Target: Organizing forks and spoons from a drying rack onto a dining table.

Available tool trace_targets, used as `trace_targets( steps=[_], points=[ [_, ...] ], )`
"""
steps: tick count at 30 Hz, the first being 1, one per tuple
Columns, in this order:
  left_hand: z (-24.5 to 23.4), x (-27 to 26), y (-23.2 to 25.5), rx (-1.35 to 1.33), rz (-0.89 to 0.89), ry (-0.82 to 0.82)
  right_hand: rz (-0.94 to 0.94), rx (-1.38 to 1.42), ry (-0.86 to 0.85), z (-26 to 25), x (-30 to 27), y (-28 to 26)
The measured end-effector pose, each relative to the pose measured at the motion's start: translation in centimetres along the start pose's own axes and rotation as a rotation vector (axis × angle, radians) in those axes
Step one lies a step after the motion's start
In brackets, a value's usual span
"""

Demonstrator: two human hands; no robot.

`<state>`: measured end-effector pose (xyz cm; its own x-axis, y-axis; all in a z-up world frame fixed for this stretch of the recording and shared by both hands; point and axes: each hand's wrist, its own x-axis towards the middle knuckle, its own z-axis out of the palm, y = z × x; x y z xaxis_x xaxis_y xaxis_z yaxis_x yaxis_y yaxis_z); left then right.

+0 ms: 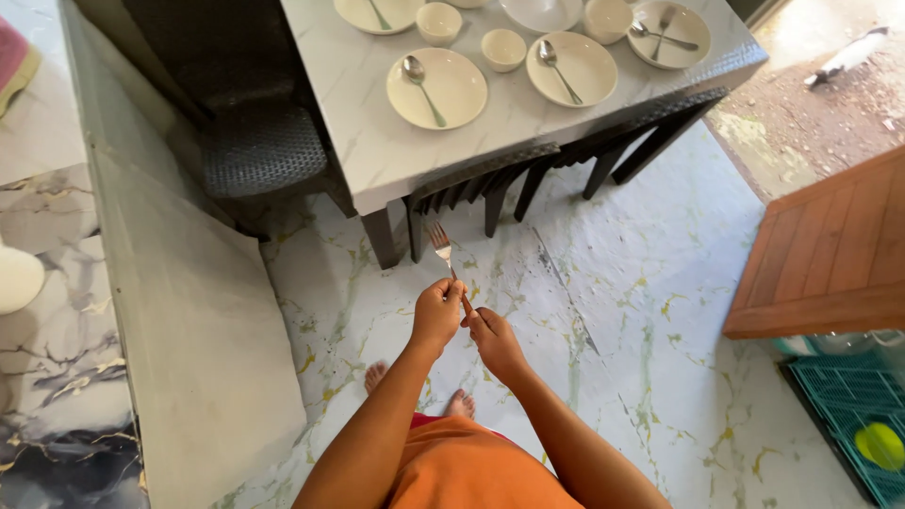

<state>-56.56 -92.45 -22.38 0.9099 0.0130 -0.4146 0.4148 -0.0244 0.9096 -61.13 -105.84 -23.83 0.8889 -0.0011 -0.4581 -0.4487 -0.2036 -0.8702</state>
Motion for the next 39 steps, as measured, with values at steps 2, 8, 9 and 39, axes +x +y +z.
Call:
trace_targets(
  steps=[2,8,9,39],
  points=[
    [0.7,-0.1,-0.3,0.005,0.001,-0.014,0.000,0.053,0.005,-0.5,-0.4,0.9],
    [1.6,0.5,-1.1,0.027,0.053,-0.087,-0.025,0.132,0.077,-0.5,-0.5,2.5],
    [1.6,0.9,-1.2,0.039,0.055,-0.112,-0.031,0.119,0.093,-0.4,-0.4,2.5],
    [13.5,6.1,2.4,0.067,-0.014,-0.449,-0.041,0.261,0.230,-10.6,3.1,3.3]
  ],
)
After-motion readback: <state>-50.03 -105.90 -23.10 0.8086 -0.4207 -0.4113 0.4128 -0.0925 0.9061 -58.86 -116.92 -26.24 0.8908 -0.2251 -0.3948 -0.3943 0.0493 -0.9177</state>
